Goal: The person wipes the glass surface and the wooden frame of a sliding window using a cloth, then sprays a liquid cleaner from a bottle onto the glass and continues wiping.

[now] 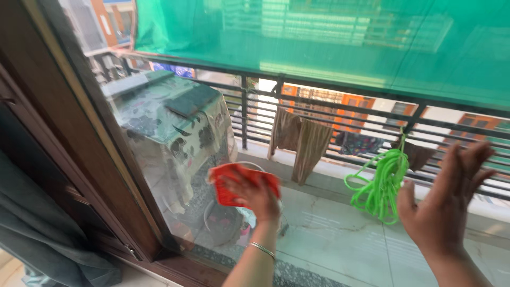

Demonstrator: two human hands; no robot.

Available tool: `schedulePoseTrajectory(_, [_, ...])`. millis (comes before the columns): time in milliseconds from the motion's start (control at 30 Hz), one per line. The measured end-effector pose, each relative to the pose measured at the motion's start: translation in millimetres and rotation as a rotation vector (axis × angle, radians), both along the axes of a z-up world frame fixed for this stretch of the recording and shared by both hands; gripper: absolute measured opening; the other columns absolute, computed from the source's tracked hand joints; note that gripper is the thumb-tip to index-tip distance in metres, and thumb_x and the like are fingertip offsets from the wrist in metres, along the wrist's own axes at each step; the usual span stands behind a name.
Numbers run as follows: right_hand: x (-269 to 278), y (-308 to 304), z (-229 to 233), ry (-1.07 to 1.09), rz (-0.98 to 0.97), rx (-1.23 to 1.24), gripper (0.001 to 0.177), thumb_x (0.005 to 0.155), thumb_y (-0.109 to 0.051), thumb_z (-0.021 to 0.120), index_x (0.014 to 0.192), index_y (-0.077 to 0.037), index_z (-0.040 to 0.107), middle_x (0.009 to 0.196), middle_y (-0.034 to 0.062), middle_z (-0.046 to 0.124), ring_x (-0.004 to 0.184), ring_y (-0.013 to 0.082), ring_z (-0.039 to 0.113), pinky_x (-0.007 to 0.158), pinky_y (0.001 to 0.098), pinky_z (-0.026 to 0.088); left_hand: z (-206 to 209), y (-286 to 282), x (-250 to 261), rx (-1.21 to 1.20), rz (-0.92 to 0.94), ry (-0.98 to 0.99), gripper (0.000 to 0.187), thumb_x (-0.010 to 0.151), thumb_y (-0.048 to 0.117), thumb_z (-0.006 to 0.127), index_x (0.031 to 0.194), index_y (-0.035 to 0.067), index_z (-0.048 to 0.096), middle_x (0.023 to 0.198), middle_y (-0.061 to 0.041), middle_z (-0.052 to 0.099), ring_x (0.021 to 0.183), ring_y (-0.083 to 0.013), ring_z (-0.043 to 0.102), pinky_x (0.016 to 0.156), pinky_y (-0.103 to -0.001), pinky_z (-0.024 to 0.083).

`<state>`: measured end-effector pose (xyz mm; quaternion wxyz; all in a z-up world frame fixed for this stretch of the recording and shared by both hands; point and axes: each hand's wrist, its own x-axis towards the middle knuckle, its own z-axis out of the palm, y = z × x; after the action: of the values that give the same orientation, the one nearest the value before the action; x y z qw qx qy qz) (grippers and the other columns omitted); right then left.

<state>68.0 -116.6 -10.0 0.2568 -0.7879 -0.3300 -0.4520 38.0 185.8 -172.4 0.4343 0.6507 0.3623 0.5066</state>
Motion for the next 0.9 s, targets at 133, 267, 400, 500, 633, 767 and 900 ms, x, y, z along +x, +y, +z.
schedulePoseTrajectory(133, [0,27,-5,-0.063,0.077,-0.224,0.075,0.094,-0.022,0.064,0.16,-0.008,0.032,0.173,0.0226,0.017,0.163,0.0368,0.005,0.128,0.0687,-0.002,-15,41,-12,-0.189,0.138,-0.08,0.082,0.099,0.065,0.028,0.166,0.028,0.0,0.172,-0.012,-0.019,0.156,-0.0422,-0.014,0.116,-0.074,-0.007])
schedulePoseTrajectory(267, [8,51,-23,-0.165,0.119,-0.256,0.066,0.102,-0.032,0.065,0.159,-0.009,0.042,0.173,0.0207,0.022,0.161,0.0322,0.008,0.123,0.0657,-0.008,-35,43,-19,-0.626,0.149,-0.107,0.081,0.1,0.062,0.029,0.165,0.025,-0.002,0.171,-0.012,-0.018,0.157,-0.0402,-0.015,0.116,-0.072,-0.006])
schedulePoseTrajectory(400, [20,42,-30,-0.217,0.03,-0.292,0.069,0.105,-0.039,0.057,0.163,-0.005,0.044,0.174,0.0216,0.025,0.161,0.0324,0.008,0.123,0.0653,-0.01,-36,18,-20,-0.538,0.094,-0.088,0.083,0.101,0.059,0.032,0.166,0.02,-0.003,0.171,-0.016,-0.019,0.156,-0.0416,-0.018,0.116,-0.07,-0.009])
schedulePoseTrajectory(500, [22,33,-30,-0.243,0.014,-0.332,0.066,0.107,-0.037,0.053,0.163,-0.004,0.044,0.174,0.0205,0.027,0.162,0.0343,0.007,0.123,0.0676,-0.009,-12,-11,-20,-0.228,0.07,-0.154,0.085,0.102,0.056,0.034,0.166,0.016,-0.003,0.171,-0.018,-0.02,0.155,-0.0427,-0.02,0.116,-0.069,-0.012])
schedulePoseTrajectory(633, [21,27,-25,-0.265,0.002,-0.355,0.067,0.107,-0.037,0.051,0.166,-0.007,0.043,0.174,0.0201,0.026,0.161,0.0347,0.006,0.123,0.0682,-0.01,17,-35,-28,0.044,-0.032,-0.133,0.088,0.101,0.054,0.038,0.167,0.012,-0.003,0.169,-0.021,-0.022,0.154,-0.044,-0.023,0.113,-0.067,-0.016])
schedulePoseTrajectory(767, [17,24,-18,-0.282,-0.011,-0.366,0.067,0.107,-0.04,0.051,0.167,-0.01,0.041,0.174,0.0201,0.027,0.16,0.0355,0.005,0.122,0.0673,-0.011,4,3,-35,0.022,0.062,-0.203,0.079,0.103,0.055,0.037,0.166,0.02,0.005,0.176,-0.014,-0.01,0.163,-0.0393,-0.01,0.123,-0.059,-0.007])
schedulePoseTrajectory(900, [12,25,-13,-0.296,-0.021,-0.385,0.066,0.108,-0.039,0.05,0.167,-0.012,0.039,0.174,0.019,0.028,0.16,0.0349,0.005,0.123,0.067,-0.011,-39,39,-44,-0.468,0.168,-0.465,0.073,0.106,0.057,0.033,0.165,0.022,0.006,0.174,-0.012,0.0,0.16,-0.0347,0.009,0.128,-0.048,0.016])
